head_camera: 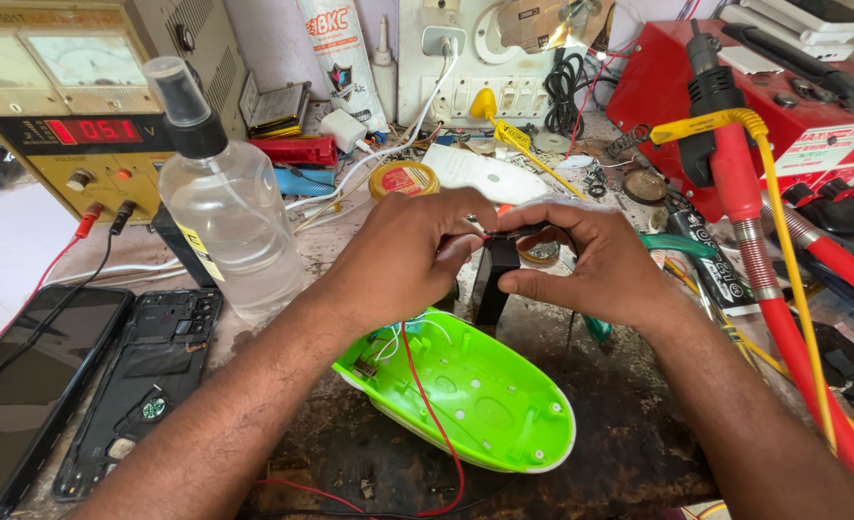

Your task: The person solders wires to a small black electronic component and then places the component into a green plastic housing. The person uses a soldering iron and handles wires, a battery, and a green plastic case.

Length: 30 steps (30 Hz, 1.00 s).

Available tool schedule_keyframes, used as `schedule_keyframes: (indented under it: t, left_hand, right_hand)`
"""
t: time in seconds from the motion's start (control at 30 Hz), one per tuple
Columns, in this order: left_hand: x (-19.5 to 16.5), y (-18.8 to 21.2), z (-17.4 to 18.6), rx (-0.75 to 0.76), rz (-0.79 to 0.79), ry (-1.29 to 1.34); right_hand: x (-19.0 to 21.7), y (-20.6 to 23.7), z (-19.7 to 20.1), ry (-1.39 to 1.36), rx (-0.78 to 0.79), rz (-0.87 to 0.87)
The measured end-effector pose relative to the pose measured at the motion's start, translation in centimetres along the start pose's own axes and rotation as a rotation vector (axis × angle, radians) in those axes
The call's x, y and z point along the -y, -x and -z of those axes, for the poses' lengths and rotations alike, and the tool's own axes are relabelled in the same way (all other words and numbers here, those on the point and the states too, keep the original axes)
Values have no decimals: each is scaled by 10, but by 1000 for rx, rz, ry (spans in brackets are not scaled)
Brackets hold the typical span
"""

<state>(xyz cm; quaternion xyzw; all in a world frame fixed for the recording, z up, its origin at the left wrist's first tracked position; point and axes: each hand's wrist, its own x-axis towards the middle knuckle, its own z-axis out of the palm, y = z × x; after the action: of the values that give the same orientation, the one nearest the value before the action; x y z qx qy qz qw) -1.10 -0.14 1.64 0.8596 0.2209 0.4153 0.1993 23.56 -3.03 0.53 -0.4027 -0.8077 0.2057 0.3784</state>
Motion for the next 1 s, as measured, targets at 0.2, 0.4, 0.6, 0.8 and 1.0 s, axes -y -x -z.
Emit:
schedule_keyframes:
  t: [0.2, 0.4, 0.6, 0.8, 1.0]
  left_hand:
    - [0, 0, 1, 6, -6, -16]
    - [-2, 0, 3, 31, 46, 26]
    - [-3, 0, 2, 21, 39, 1]
    - [-2, -1, 2, 3, 12, -17]
    - [-1, 0, 0, -8, 16, -11]
  right_hand:
    - [0, 2, -2, -27, -27, 30]
    - [3, 3, -4, 5, -34, -14]
    - [4, 3, -4, 41, -36, 29]
    - [5, 3, -4, 49, -38, 30]
    - [6, 3, -4, 46, -35, 30]
